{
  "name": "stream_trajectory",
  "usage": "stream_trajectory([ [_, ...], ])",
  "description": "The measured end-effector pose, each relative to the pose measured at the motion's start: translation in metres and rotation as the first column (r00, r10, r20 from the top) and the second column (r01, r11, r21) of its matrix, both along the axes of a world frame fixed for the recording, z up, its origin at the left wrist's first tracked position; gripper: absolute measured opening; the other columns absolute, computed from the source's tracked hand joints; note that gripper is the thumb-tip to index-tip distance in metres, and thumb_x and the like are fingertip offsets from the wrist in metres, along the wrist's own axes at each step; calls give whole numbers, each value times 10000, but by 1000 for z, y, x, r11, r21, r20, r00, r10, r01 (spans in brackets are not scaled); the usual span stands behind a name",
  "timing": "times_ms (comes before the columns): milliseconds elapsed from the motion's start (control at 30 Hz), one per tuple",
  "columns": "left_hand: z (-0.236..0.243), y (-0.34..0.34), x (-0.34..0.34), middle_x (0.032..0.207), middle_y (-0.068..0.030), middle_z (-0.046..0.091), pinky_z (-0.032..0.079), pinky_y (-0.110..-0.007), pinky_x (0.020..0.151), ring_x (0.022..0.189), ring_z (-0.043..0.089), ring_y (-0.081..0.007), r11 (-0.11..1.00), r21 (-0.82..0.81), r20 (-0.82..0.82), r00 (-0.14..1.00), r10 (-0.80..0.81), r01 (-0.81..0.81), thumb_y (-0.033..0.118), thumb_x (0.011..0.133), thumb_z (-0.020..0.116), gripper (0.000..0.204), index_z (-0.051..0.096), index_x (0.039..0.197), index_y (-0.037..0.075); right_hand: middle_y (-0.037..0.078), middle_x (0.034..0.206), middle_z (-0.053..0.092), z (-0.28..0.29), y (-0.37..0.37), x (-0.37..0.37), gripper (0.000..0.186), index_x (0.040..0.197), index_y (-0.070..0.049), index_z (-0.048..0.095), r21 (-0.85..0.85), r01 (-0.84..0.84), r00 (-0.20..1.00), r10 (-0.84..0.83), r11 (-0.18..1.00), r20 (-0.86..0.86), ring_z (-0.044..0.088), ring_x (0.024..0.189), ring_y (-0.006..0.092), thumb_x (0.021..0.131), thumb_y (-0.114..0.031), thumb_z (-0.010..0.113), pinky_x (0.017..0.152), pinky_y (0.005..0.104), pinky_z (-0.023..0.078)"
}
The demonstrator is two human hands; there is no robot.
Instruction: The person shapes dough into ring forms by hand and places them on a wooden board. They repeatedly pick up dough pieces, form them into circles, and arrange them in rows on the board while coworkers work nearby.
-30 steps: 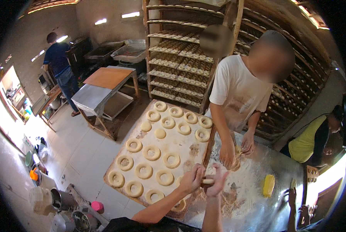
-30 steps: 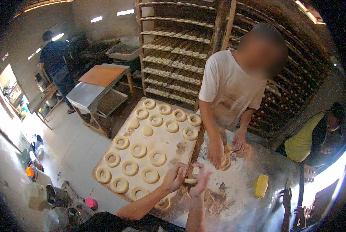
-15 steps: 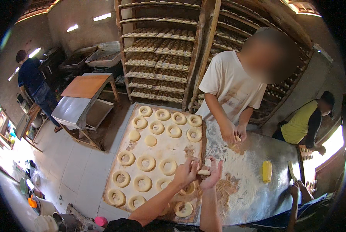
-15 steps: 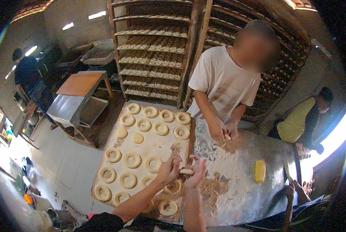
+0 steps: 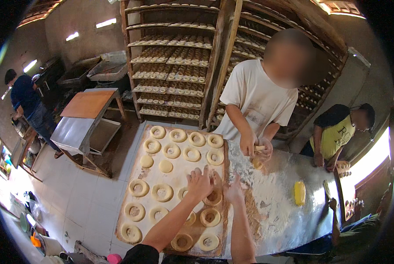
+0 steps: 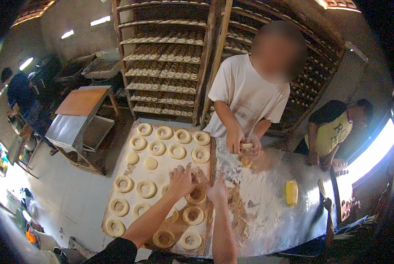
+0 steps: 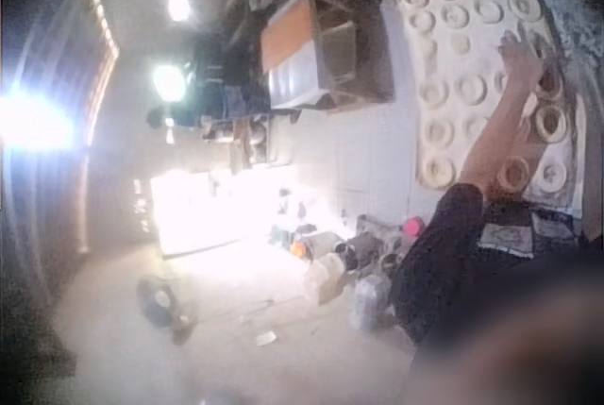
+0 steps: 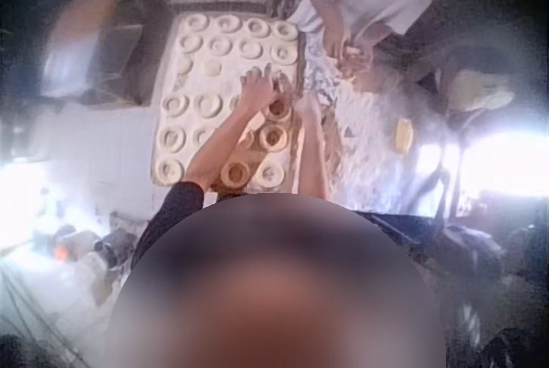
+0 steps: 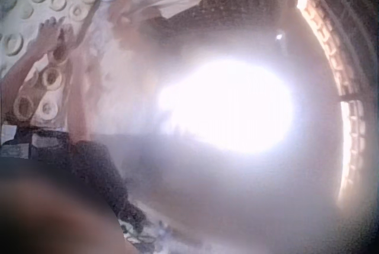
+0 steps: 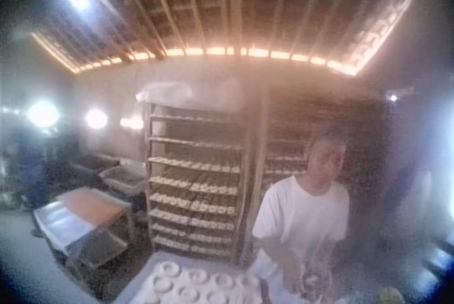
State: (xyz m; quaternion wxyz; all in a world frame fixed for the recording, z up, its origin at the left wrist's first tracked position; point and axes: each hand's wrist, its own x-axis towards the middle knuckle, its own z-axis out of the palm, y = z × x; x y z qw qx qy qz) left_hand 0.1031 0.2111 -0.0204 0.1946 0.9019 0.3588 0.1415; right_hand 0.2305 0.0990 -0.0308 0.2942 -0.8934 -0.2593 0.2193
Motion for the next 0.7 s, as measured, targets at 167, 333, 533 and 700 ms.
stream_trajectory([
  [167, -12, -10, -21, 1218, -207, 508, 382, -566, 933, 1139, 495, -422, 990, -25, -151, 978, -143, 141, 208, 836, 654, 687, 383, 1458, 103, 274, 1478, 406, 14, -5, -22, 906, 1538, -138, 140, -185, -183, 982, 172, 966, -74, 442, 1328, 430, 847, -293, 705, 1109, 481, 367],
  [333, 0, 17, -44, 1196, -224, 549, 399, -546, 917, 1098, 523, -412, 989, 42, -4, 990, -140, 140, 199, 831, 634, 554, 488, 1356, 101, 218, 1310, 595, 24, 21, -47, 718, 1507, -167, 322, -277, -107, 915, 204, 955, 348, 519, 1260, 418, 907, -414, 631, 1077, 512, 388],
  [533, -13, 151, -129, 1101, -233, 636, 457, -491, 896, 1077, 581, -365, 773, 283, 46, 813, 581, -568, 275, 876, 614, 384, 614, 1143, -2, 209, 1170, 649, 19, 151, -101, 376, 1161, -112, 624, -98, -473, 849, 482, 876, 217, 624, 1087, 411, 965, -408, 497, 937, 517, 486],
  [700, -25, 171, -143, 940, -220, 613, 457, -518, 848, 980, 582, -396, 869, 223, 122, 897, 425, -442, 171, 849, 665, 211, 566, 956, 18, 221, 1154, 647, 14, 198, -142, 441, 1270, -84, 538, -86, -509, 780, 501, 857, 375, 642, 1058, 371, 967, -402, 502, 938, 502, 489],
])
